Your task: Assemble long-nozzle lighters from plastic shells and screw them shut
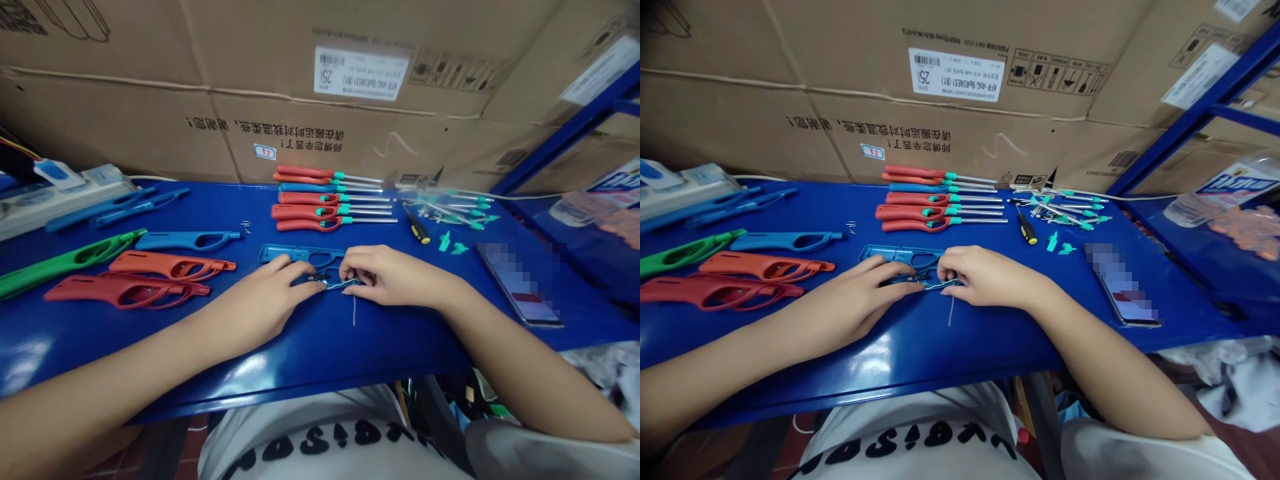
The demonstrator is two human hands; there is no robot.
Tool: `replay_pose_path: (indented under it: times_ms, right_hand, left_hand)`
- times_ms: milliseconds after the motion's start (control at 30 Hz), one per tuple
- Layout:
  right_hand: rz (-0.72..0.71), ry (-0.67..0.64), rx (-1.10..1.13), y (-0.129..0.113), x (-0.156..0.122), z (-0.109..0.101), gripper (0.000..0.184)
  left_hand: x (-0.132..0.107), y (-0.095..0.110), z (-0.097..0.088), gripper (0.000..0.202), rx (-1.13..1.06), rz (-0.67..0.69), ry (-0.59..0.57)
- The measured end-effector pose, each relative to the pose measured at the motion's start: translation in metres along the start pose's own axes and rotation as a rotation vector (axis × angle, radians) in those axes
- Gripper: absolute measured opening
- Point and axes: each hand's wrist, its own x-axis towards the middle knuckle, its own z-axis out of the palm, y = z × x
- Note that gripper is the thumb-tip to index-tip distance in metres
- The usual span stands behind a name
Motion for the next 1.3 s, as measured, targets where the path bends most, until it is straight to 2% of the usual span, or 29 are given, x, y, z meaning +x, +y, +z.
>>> replay_pose_path:
  times_ms: [233, 433, 633, 900, 1300]
  right_hand:
    - [-0.045, -0.016, -0.038, -0.0007, -0.001, -0.0034, 0.006]
    - [-0.048, -0.025, -0.042, -0.0013, -0.002, -0.0047, 0.01]
    - [-0.062, -0.05, -0.075, -0.0019, -0.0023, -0.0059, 0.007]
    - [-0.057, -0.051, -0.06, -0.0024, -0.0026, -0.0048, 0.02]
    - [-0.095, -0.057, -0.063, -0.0037, -0.0014, -0.0045, 0.013]
  left_hand:
    - [-0.0012, 0.0002, 0.0003, 0.052, 0.023, 0.006, 0.002]
    - [0.0002, 0.0016, -0.0007, 0.049, 0.011, -0.002, 0.004]
    - [0.0015, 0.0029, -0.0022, 0.044, -0.013, 0.0, 0.015]
    - [0.0026, 0.0042, -0.004, 0.042, -0.032, -0.008, 0.015]
    - [0.0027, 0.007, -0.0041, 0.043, -0.054, -0.024, 0.013]
